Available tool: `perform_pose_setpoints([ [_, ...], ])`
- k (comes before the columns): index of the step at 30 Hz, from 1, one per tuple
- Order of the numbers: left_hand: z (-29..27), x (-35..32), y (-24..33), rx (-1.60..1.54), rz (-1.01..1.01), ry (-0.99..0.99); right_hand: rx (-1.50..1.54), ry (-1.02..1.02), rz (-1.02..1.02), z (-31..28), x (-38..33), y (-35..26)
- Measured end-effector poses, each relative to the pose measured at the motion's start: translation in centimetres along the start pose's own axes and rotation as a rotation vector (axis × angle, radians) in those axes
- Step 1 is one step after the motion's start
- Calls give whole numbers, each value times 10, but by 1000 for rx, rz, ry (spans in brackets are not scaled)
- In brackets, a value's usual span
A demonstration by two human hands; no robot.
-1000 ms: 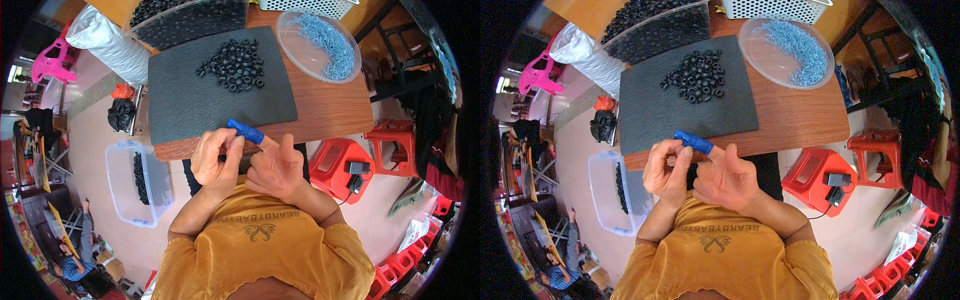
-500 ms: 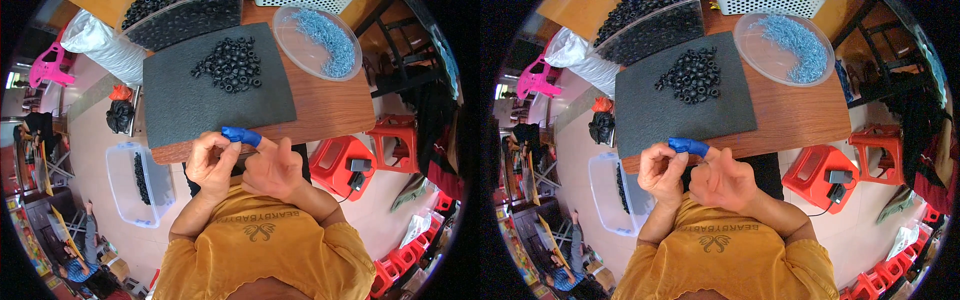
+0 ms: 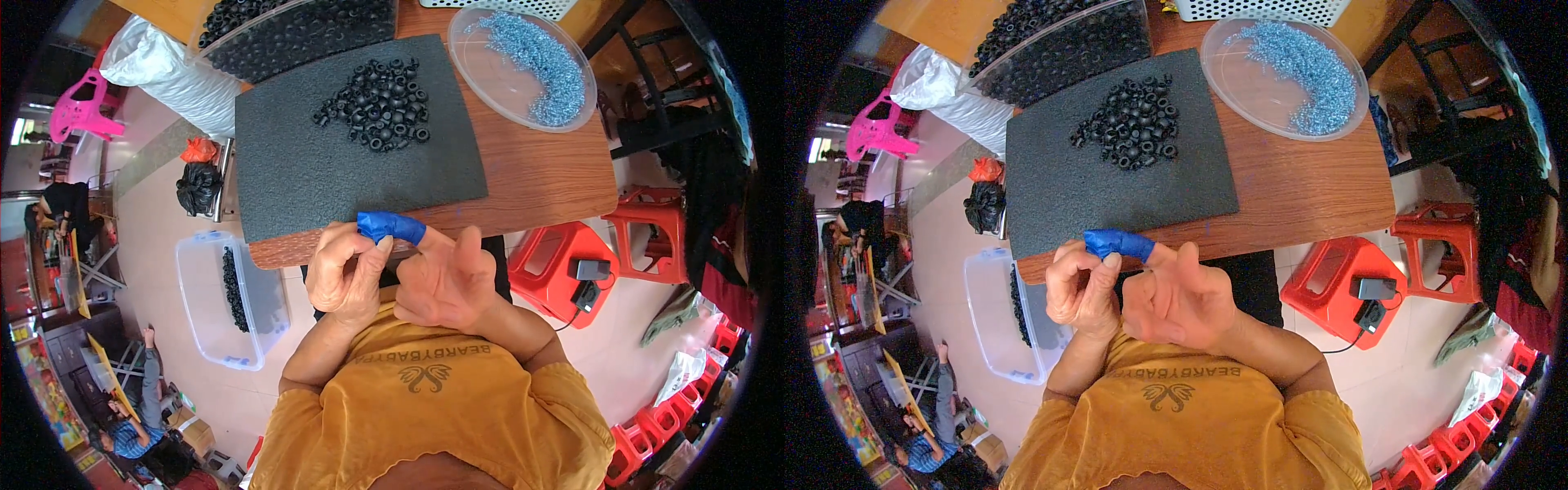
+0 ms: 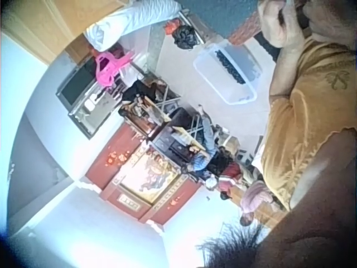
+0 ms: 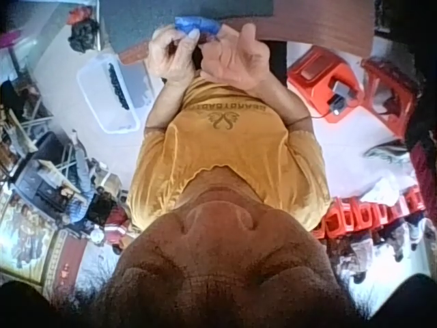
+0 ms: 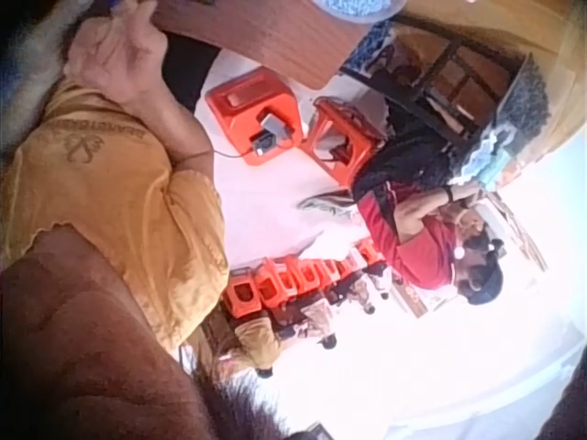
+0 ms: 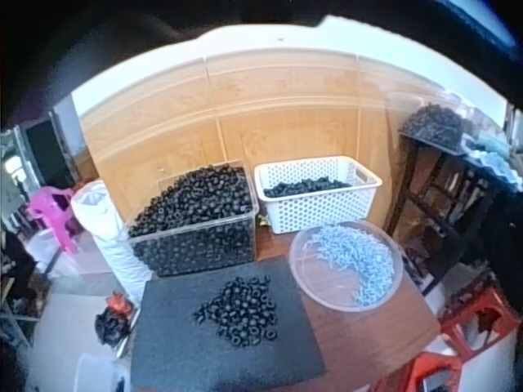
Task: The person handles small black plastic pieces, wraps blue tape around their index finger by hand, and then picks up and manipulates another black component.
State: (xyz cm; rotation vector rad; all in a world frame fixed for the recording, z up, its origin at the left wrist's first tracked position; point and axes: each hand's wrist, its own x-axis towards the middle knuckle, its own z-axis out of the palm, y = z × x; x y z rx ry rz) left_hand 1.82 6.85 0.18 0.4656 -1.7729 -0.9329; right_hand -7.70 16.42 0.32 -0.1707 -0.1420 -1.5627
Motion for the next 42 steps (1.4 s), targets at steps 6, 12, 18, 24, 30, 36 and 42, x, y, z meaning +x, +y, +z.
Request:
perform_pose_setpoints([
  [6, -4, -6, -8, -193, -29, 15, 89, 36, 41, 6, -1, -2],
  [12, -5, -10, -6, -284, -127, 13, 93, 41, 16, 7, 0, 0],
  [18, -2, -6, 15, -572, -456, 94, -4, 38, 43, 0, 1, -2],
  [24, -3, -5, 16, -638, -479, 27, -34, 20, 29, -5, 4, 0],
  [30, -5, 6, 20, -586, -684, 86, -113, 69, 64, -5, 3, -3],
  [36, -11, 10, 22, -496, -775, 53, -146, 87, 62, -6, 5, -3],
  [42, -16, 18, 24, -527, -886, 2, -188, 92, 18, -10, 6, 0],
])
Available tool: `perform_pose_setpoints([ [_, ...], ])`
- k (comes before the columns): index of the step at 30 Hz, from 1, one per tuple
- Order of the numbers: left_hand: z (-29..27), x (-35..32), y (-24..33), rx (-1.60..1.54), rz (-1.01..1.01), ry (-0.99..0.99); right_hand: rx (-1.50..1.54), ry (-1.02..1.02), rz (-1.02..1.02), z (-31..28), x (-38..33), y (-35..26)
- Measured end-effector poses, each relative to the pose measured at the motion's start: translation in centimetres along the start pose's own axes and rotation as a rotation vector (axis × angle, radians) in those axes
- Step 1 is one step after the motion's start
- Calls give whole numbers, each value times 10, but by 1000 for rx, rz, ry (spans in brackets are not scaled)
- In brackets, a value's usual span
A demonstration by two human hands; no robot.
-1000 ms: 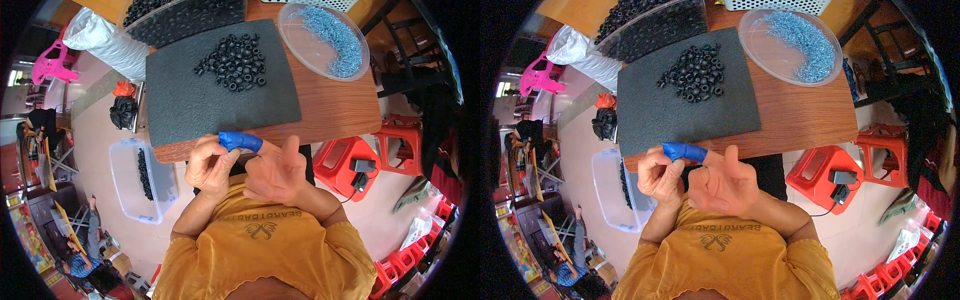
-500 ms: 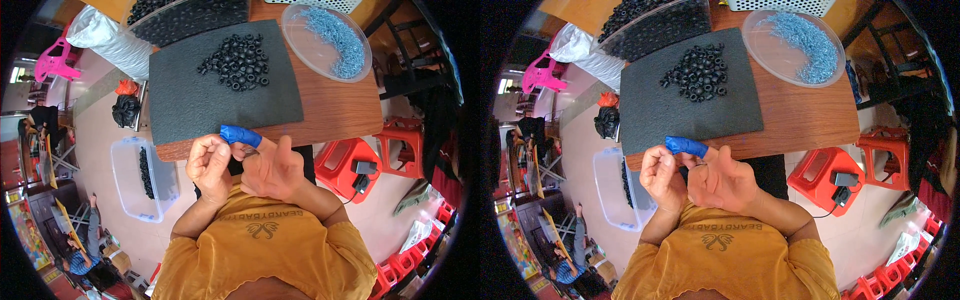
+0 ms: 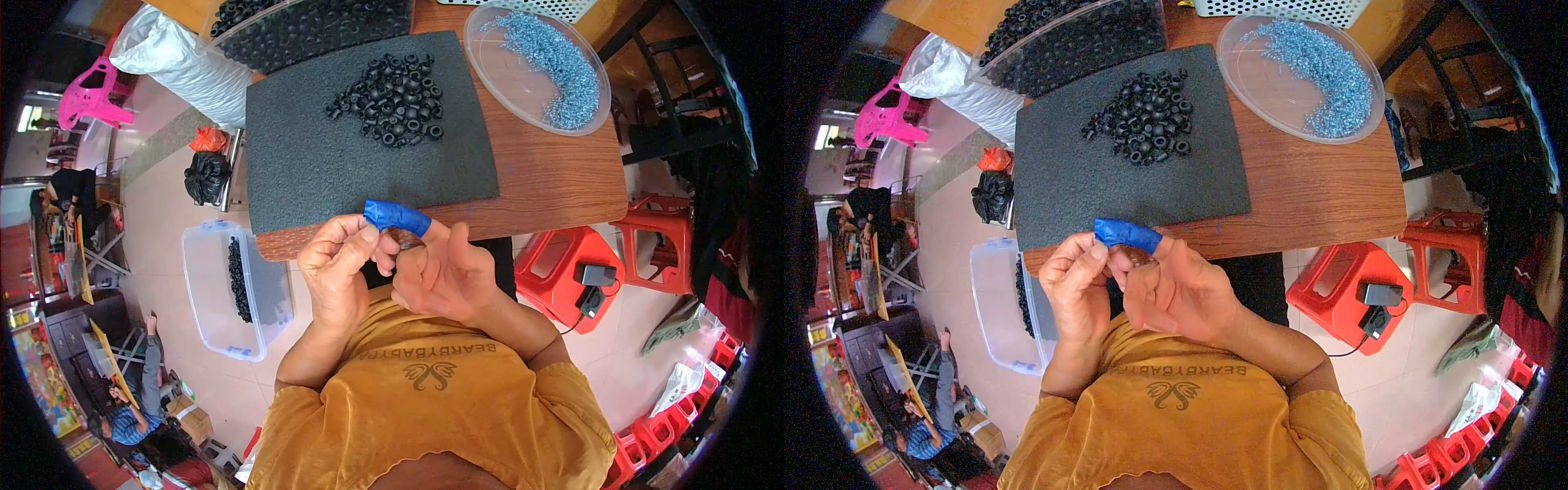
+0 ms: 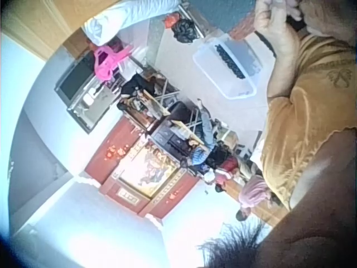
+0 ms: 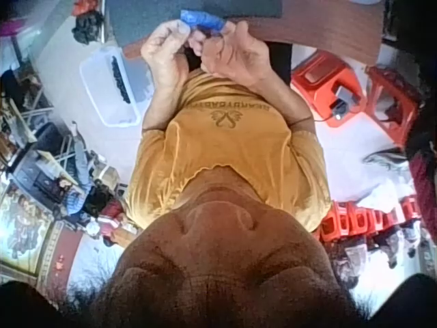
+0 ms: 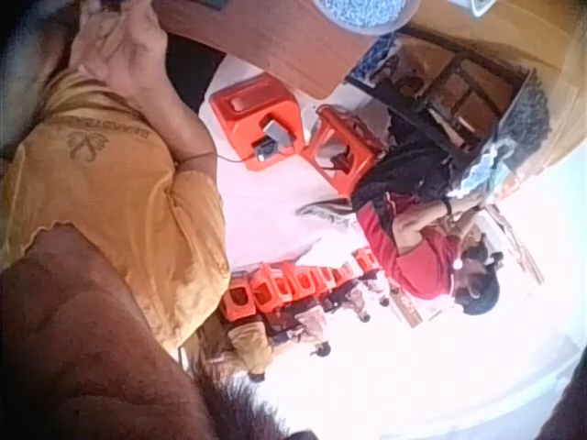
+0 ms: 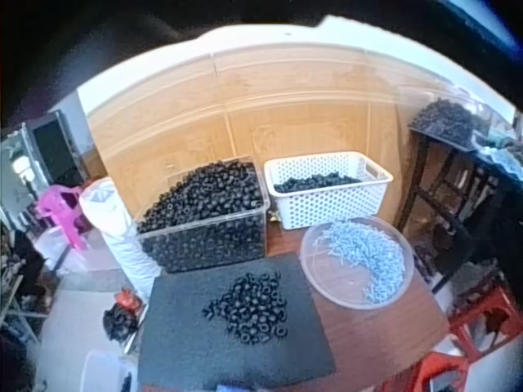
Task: The person handles small black plastic pieces, wraps blue tape around their index finger by hand, and then picks up and manipulates another black component.
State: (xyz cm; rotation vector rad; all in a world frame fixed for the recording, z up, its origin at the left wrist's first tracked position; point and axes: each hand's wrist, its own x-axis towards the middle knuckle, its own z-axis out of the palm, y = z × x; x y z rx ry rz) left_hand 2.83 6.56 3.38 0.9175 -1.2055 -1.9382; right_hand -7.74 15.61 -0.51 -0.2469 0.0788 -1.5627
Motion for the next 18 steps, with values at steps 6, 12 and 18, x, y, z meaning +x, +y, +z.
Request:
perform_pose_setpoints([
  [6, -9, 10, 10, -69, -224, -64, -102, -31, -24, -7, -1, 0],
  [12, -15, 13, 13, -195, -430, -155, -216, -1, 12, -7, -4, -2],
  [18, -32, 8, -16, 686, 496, -166, 154, -28, 49, 6, -9, 3],
])
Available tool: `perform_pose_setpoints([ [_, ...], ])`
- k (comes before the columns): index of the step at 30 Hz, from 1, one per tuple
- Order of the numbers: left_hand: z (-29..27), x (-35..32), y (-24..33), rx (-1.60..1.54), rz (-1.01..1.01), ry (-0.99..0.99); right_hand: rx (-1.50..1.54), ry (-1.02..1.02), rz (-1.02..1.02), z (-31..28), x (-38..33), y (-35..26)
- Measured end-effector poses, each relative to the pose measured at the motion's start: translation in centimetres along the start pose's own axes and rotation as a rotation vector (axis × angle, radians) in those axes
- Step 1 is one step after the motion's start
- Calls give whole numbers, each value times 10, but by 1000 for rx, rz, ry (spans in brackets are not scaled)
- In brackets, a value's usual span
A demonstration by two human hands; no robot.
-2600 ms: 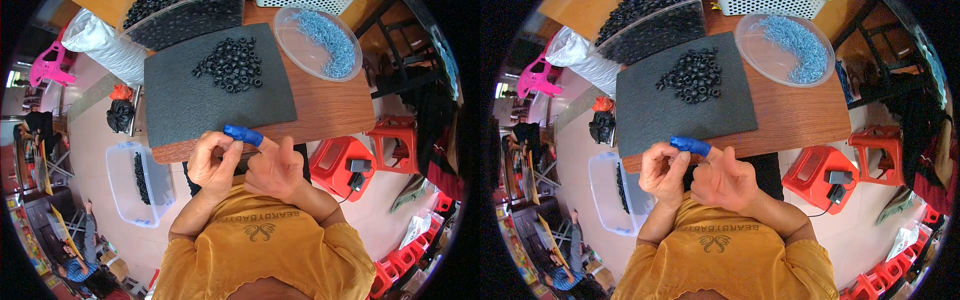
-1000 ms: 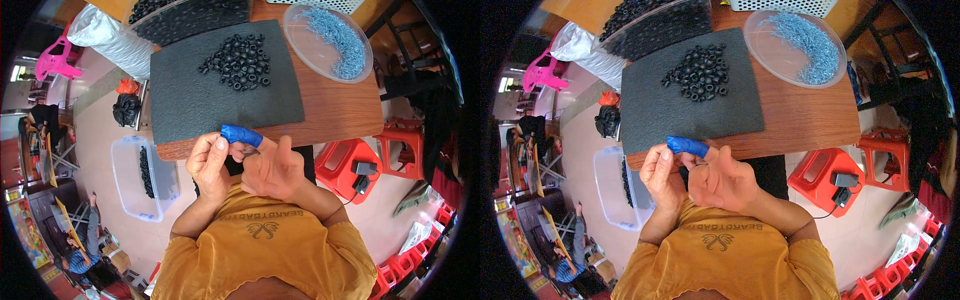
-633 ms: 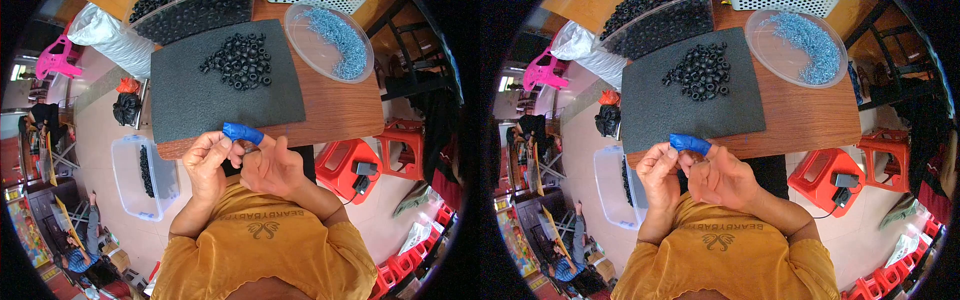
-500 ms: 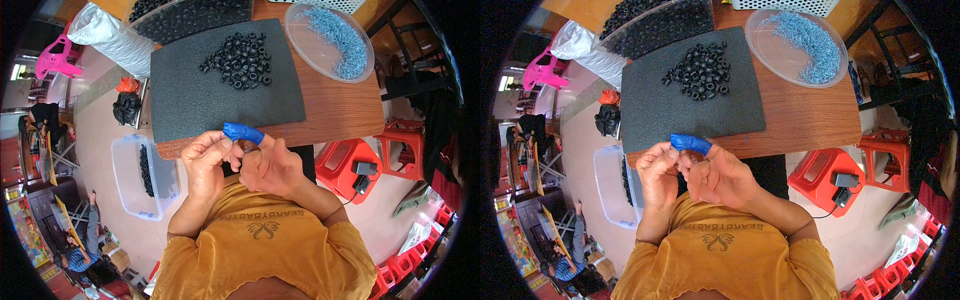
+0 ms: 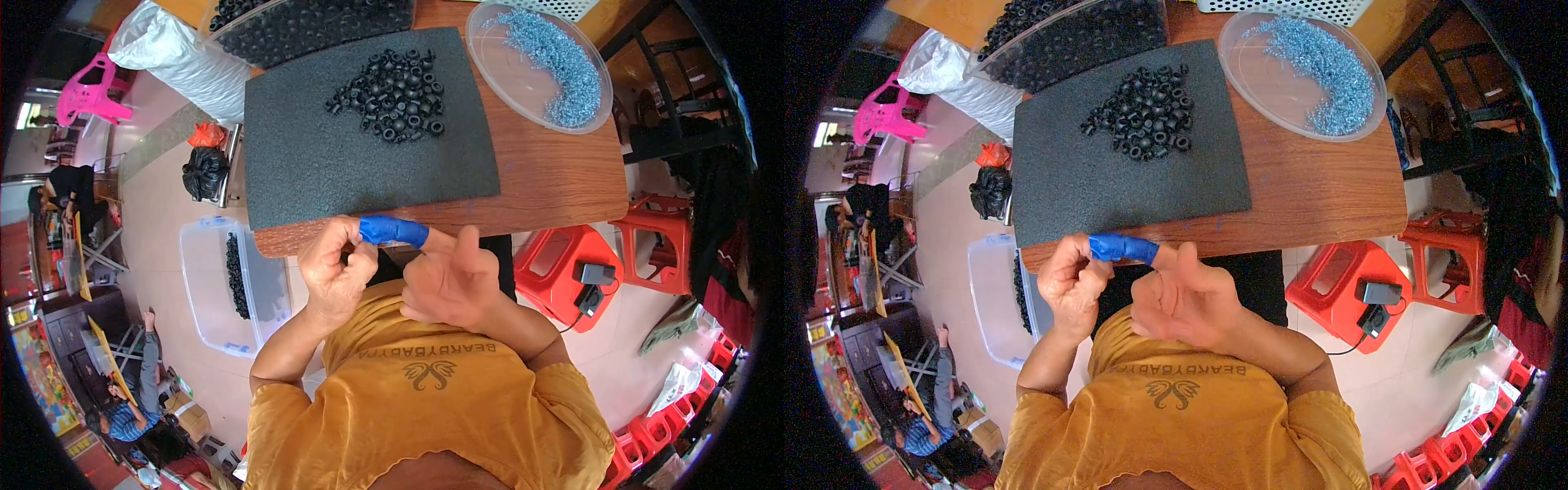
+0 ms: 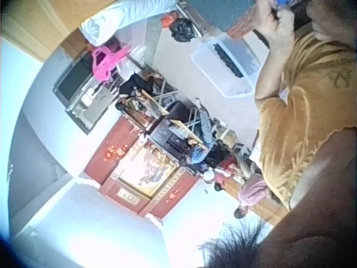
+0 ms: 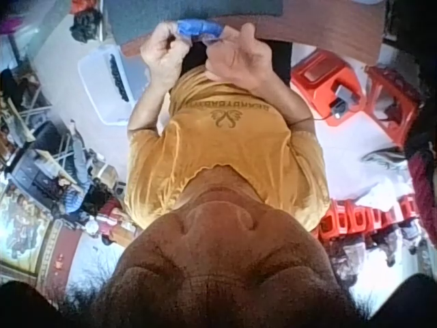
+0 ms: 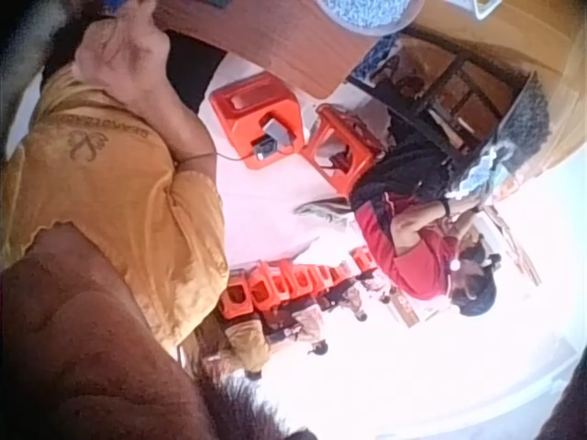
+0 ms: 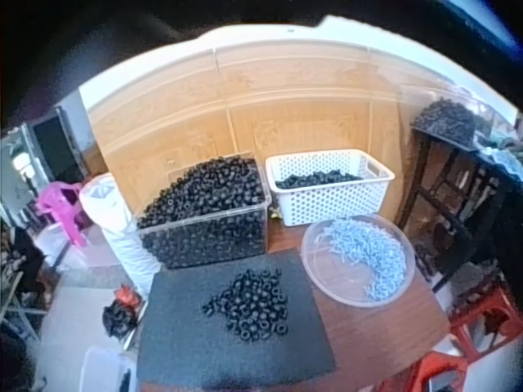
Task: The person handles small black plastic pieces, wraps blue tape around their index finger by hand, and then picks up and manipulates another black component.
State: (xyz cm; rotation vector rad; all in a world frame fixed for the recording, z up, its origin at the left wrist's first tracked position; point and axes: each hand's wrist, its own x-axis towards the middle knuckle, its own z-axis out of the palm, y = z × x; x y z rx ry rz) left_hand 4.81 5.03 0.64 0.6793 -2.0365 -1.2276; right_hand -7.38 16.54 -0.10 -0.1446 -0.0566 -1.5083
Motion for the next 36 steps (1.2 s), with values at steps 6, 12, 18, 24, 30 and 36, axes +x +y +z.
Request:
perform_pose_setpoints([
  [6, -2, 25, -6, 387, 603, 13, 107, 27, 50, 15, -4, -2],
  [12, 3, 8, 6, -367, -186, -67, 109, -86, -17, 11, -2, -6],
  [18, 4, 5, 7, -693, -332, -142, 56, 9, -41, 15, 3, -10],
  [24, 8, 8, 13, -697, -433, -92, 109, 21, -25, 6, 2, -6],
  [30, 3, 9, 13, -744, -564, -61, -10, 40, 23, -2, 0, -6],
  [36, -7, 6, 7, -571, -540, -86, 79, 29, 12, -10, -2, 4],
])
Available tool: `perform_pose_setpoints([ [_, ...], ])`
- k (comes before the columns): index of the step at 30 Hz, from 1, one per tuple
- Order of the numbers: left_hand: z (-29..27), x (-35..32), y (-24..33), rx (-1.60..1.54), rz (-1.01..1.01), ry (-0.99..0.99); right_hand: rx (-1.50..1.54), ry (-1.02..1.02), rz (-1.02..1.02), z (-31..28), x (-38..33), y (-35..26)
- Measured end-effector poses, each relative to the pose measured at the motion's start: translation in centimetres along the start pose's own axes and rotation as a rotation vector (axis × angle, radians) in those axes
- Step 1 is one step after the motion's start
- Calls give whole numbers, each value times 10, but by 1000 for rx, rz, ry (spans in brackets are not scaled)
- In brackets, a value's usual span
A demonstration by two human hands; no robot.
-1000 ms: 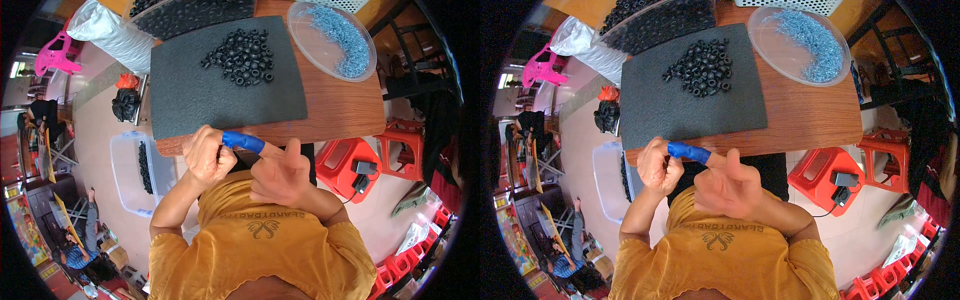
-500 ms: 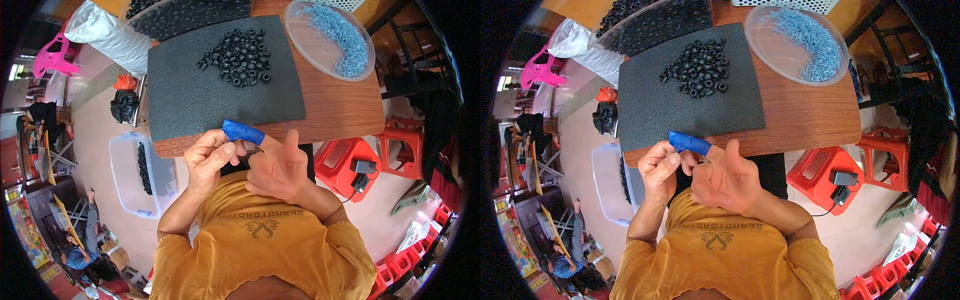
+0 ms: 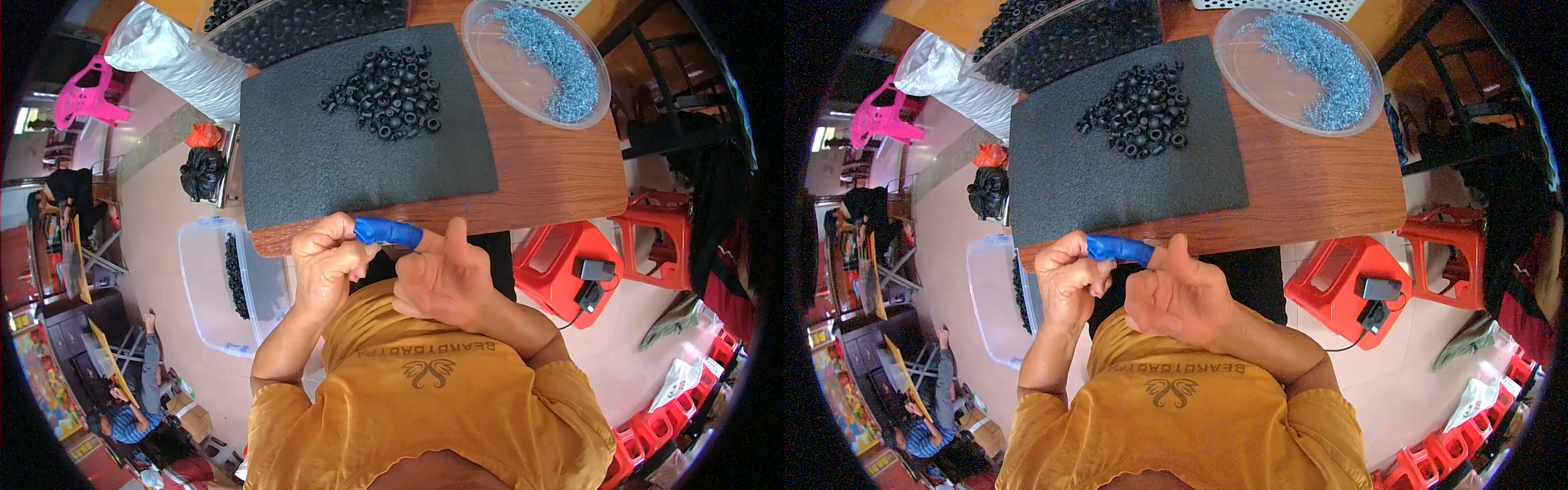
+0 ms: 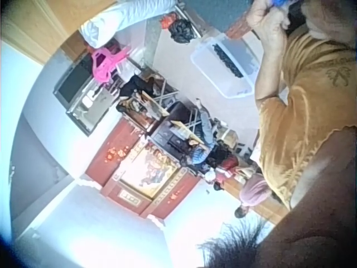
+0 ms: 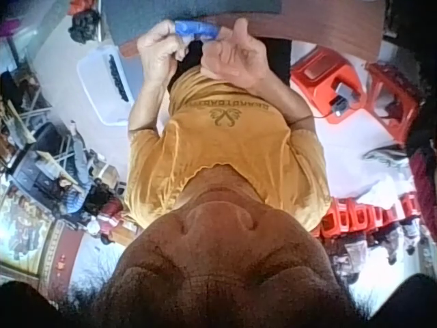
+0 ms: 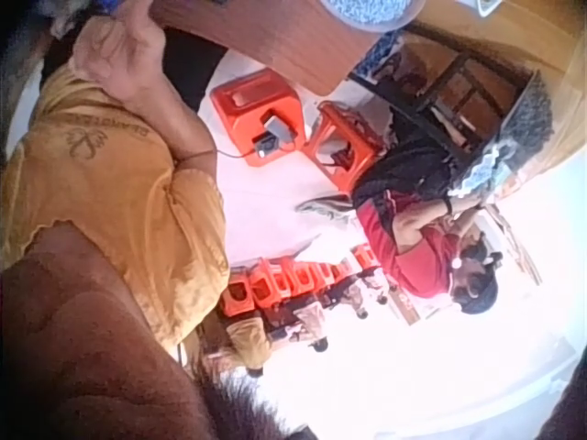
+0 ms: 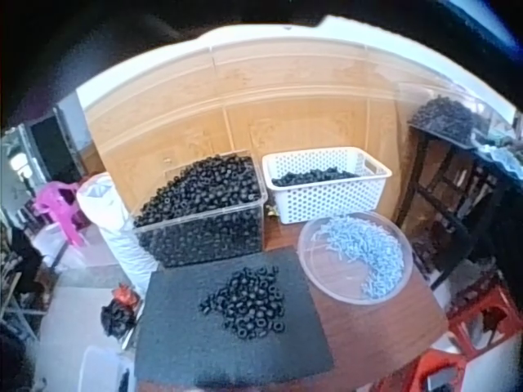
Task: The person handles small black plastic pieces, wraps blue tape around their index finger by hand, and then picks up and manipulates another black component.
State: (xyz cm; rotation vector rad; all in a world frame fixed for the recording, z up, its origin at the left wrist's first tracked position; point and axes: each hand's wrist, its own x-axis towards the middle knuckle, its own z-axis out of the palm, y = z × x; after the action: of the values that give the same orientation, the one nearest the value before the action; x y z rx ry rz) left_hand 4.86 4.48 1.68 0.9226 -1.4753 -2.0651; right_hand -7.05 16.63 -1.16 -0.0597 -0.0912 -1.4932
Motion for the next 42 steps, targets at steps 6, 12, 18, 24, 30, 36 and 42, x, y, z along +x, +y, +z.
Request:
perform_pose_setpoints([
  [6, -10, 8, -3, 616, 723, -38, 64, -51, 73, 23, -8, 2],
  [12, -20, 23, 31, 1080, 1311, -216, -297, 28, 225, 8, -12, -10],
  [18, -21, 28, 29, 1198, 1031, -7, -472, 112, 195, 19, -7, -13],
  [24, -24, 32, 23, 1665, 1315, 60, -607, 191, 179, 23, -12, -13],
  [30, -32, 29, 12, 1742, 1342, -35, -584, 165, 262, 28, -21, -19],
  [36, -24, -1, 1, 717, 108, -54, -805, 196, 212, 35, -23, -22],
  [42, -25, -1, 11, 96, -383, -279, -883, 223, 198, 26, -26, -13],
])
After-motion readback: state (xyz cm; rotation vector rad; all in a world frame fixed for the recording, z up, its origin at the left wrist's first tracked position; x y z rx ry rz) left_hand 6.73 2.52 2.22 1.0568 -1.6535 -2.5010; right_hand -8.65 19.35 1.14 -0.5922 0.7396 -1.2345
